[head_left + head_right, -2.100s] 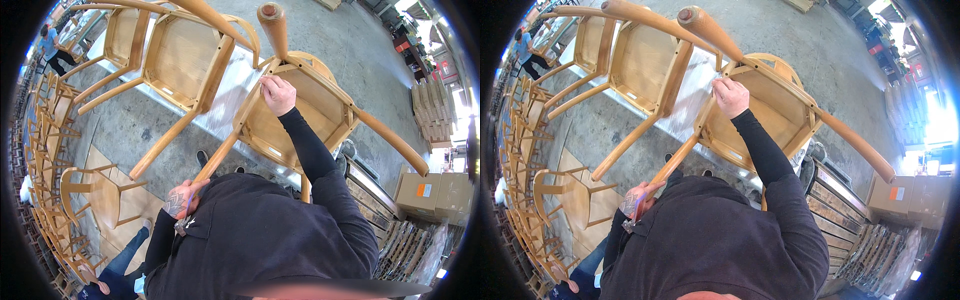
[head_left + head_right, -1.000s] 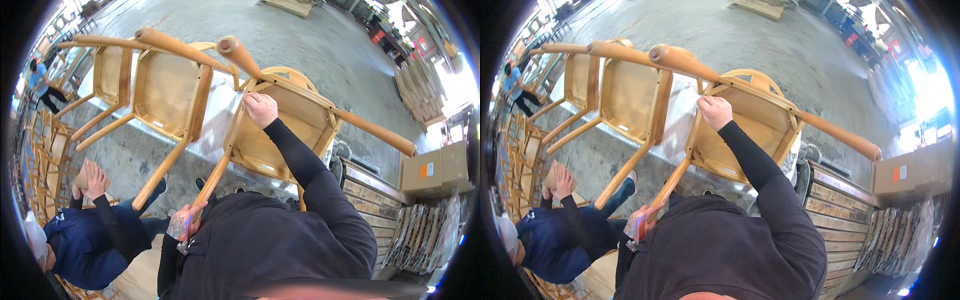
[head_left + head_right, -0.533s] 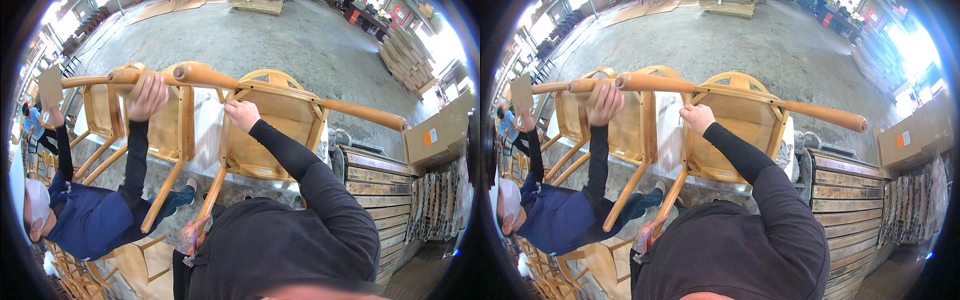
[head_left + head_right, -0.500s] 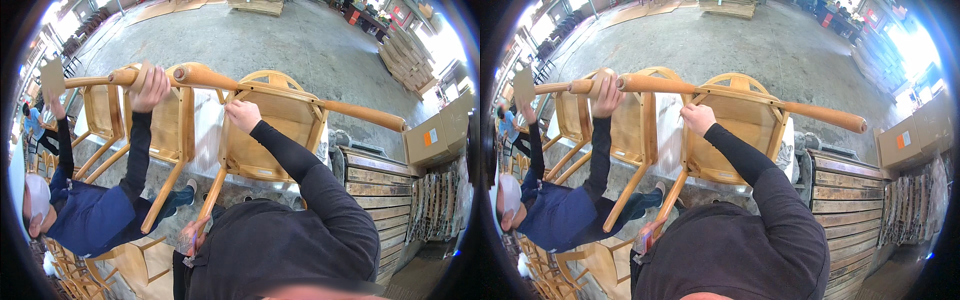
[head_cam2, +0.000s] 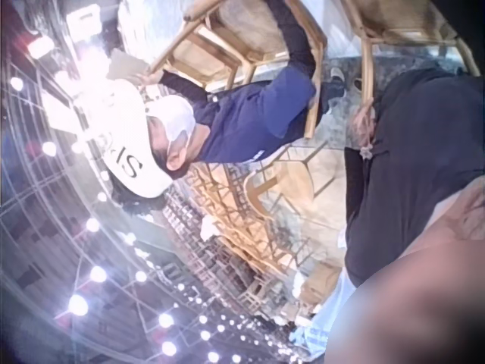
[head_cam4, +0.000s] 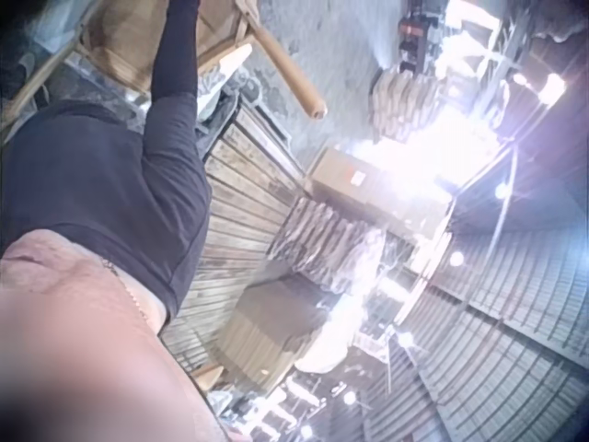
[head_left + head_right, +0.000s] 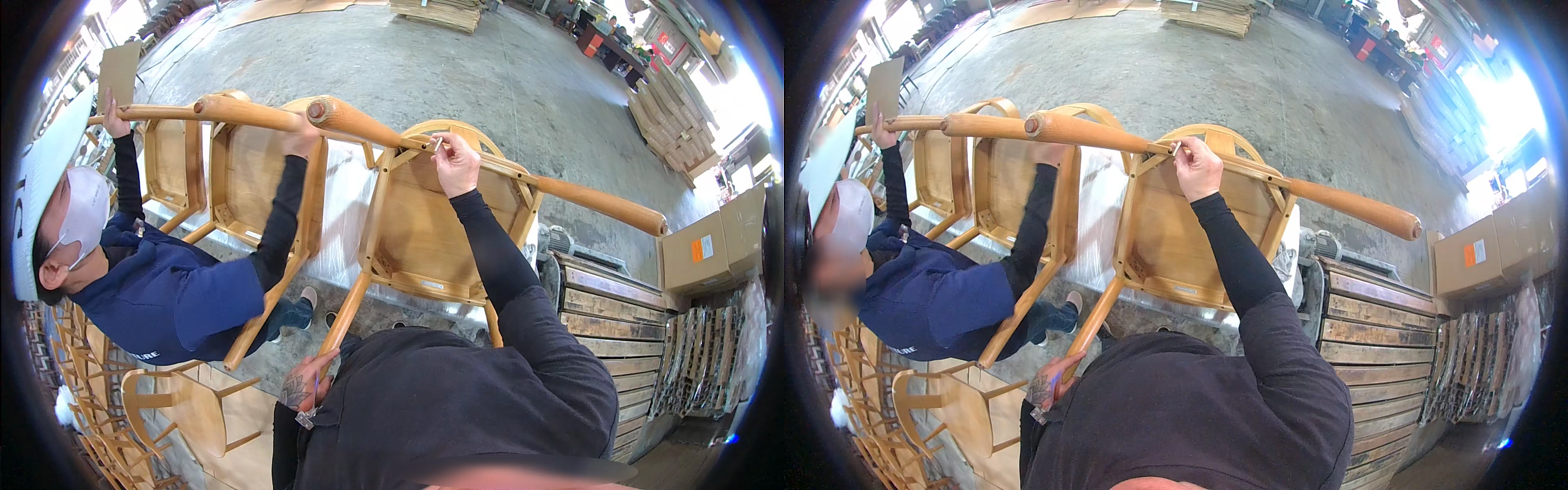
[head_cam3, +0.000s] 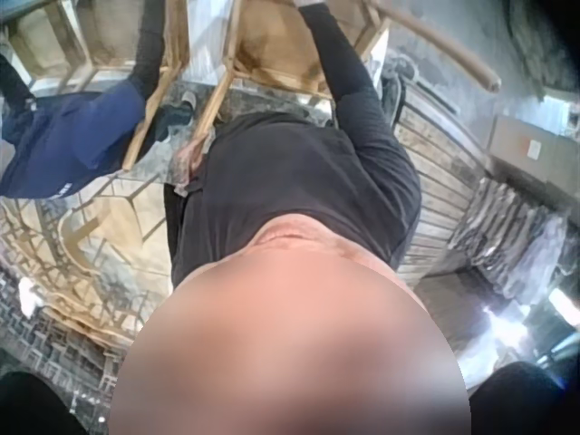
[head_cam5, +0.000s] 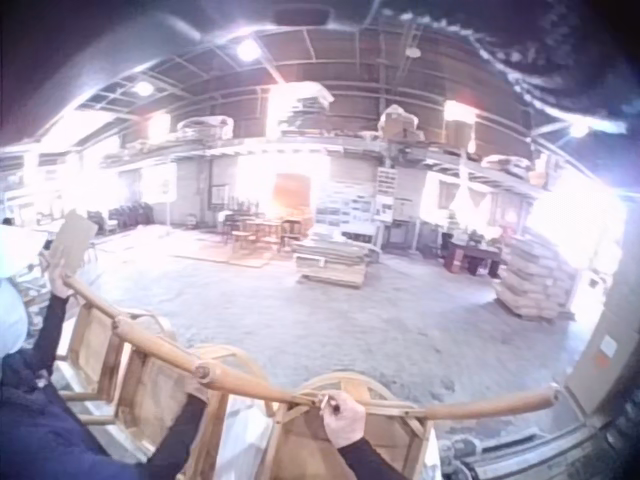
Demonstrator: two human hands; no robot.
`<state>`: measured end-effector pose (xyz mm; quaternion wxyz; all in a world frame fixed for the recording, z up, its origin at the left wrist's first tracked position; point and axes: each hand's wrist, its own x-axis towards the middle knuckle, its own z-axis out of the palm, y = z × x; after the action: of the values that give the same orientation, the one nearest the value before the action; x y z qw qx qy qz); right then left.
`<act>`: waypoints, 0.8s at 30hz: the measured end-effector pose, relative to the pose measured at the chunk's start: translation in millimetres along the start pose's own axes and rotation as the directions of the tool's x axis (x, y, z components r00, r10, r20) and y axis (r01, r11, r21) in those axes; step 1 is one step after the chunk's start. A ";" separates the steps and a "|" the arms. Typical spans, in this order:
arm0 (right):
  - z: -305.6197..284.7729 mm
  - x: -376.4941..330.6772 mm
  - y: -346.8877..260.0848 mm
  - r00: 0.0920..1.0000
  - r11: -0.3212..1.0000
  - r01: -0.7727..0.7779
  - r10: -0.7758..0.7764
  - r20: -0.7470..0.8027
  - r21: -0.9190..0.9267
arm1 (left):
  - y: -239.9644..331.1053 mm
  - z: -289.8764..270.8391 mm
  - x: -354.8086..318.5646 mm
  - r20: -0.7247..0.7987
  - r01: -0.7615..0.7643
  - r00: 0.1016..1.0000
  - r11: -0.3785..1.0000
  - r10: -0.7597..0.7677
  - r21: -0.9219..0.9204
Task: The person wipes wooden chairs with a cloth, handling them one at a time. They lift, rotate, and wipe the seat and legs, then place the chairs on a nearby pallet or floor.
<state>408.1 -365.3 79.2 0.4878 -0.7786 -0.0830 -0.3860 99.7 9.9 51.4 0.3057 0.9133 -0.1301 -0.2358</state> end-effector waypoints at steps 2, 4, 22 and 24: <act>2.6 -0.2 3.5 0.997 0.993 0.077 -0.076 0.022 -0.094 | -1.0 0.5 -0.2 0.015 0.015 1.000 0.999 -0.014 -0.028; 4.0 0.1 5.6 0.987 0.955 0.154 -0.138 0.081 -0.255 | -1.7 1.2 -0.6 0.022 0.017 1.000 0.999 -0.016 -0.031; 10.0 2.3 -21.7 0.938 0.883 0.344 -0.307 0.163 -0.318 | -11.1 8.2 -0.9 0.017 -0.002 1.000 1.000 0.002 0.025; 4.3 -0.3 -27.6 0.947 0.905 0.319 -0.291 0.138 -0.280 | -10.1 8.0 -0.7 -0.007 -0.013 1.000 0.999 0.013 0.038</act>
<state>396.2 -347.6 97.3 0.2938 -0.8378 -0.1669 -0.4289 95.9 14.0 39.8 0.2903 0.9189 -0.1394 -0.2278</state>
